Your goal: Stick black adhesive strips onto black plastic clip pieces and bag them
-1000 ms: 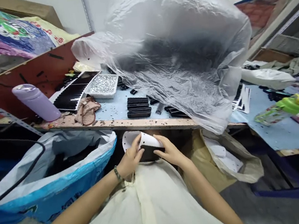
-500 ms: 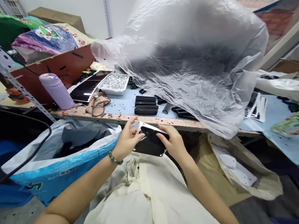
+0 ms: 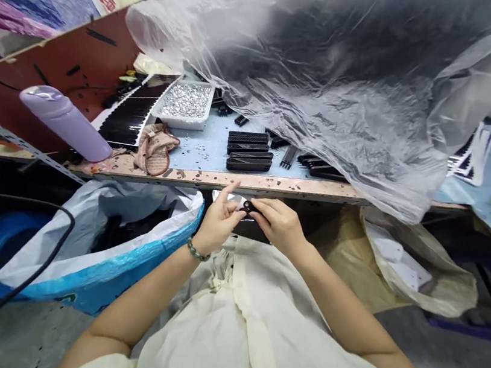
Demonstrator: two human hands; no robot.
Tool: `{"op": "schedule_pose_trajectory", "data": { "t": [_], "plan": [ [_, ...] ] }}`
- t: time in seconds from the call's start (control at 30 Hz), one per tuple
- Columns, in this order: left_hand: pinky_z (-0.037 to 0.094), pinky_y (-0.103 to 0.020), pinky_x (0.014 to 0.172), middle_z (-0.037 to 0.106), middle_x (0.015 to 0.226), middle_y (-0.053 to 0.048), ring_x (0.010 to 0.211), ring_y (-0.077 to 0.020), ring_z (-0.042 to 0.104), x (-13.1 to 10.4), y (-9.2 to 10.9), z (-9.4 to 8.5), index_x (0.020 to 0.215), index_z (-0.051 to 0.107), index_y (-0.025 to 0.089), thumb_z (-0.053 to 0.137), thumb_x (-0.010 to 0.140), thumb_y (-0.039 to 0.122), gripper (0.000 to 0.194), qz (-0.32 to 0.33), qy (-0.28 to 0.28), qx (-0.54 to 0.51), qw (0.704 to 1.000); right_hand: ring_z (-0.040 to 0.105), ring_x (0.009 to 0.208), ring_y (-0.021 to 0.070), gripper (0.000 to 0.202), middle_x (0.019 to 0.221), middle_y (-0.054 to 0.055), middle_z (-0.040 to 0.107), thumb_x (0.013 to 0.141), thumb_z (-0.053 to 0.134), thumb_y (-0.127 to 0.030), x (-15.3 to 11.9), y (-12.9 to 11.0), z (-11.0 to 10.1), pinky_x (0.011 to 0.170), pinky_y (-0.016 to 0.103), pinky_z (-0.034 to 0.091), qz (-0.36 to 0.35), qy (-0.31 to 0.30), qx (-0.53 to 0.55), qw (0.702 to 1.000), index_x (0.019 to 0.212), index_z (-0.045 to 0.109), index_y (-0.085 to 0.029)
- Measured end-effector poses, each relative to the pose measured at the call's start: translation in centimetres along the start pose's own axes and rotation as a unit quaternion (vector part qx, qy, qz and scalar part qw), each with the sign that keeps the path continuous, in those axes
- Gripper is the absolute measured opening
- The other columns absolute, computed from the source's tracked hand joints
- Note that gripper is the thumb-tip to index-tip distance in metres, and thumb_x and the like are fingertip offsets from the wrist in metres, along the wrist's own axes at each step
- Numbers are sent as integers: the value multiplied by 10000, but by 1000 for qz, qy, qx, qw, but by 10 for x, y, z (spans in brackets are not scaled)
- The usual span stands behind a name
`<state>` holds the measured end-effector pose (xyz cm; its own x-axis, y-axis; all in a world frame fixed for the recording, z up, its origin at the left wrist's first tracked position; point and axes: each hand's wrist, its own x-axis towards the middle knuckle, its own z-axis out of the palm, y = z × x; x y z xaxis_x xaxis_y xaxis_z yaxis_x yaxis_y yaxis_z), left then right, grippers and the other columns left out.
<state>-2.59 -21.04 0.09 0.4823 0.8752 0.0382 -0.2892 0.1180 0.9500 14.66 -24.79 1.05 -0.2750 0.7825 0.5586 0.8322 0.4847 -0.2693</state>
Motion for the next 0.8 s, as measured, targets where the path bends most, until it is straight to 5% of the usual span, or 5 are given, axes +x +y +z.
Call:
{"op": "schedule_pose_trajectory", "data": {
  "t": [0.1,0.27,0.5,0.67,0.8],
  "plan": [
    [444,-194,694,651,810,-16,734,-91,589,16,-9,-4,1271,512,128,634,782,210,510,-22,6,34,999,669,880,212,240,986,111,713,915,517,-218,5,11,4,801,338,552,-1,-11,-3,1000,1086,668,-142],
    [477,-287,891,680,1031,-86,974,-176,635,34,-17,-5,1106,593,123,624,783,224,340,-52,-16,37,998,661,905,181,224,981,85,705,926,486,-189,9,27,5,819,319,543,80,-38,133,987,1059,665,-176],
    [470,-287,901,675,1029,-76,1008,-181,629,51,-23,-13,1057,602,142,602,801,218,267,-107,-24,62,992,660,893,181,173,948,64,695,918,486,-195,7,36,22,814,342,540,189,-15,202,961,972,650,-210],
    [487,-266,787,674,936,-60,888,-164,639,52,-35,-25,1107,567,151,579,828,260,300,-181,-17,62,981,663,792,148,109,921,44,676,938,458,-212,16,51,24,720,312,564,310,76,300,899,995,551,-220],
    [482,-288,848,664,1001,-69,938,-168,630,51,-32,-31,1252,480,173,564,855,285,421,-175,-7,25,984,623,985,208,324,1124,96,630,854,610,-254,30,56,18,860,394,539,213,-84,266,936,1166,526,-224]
  ]
}}
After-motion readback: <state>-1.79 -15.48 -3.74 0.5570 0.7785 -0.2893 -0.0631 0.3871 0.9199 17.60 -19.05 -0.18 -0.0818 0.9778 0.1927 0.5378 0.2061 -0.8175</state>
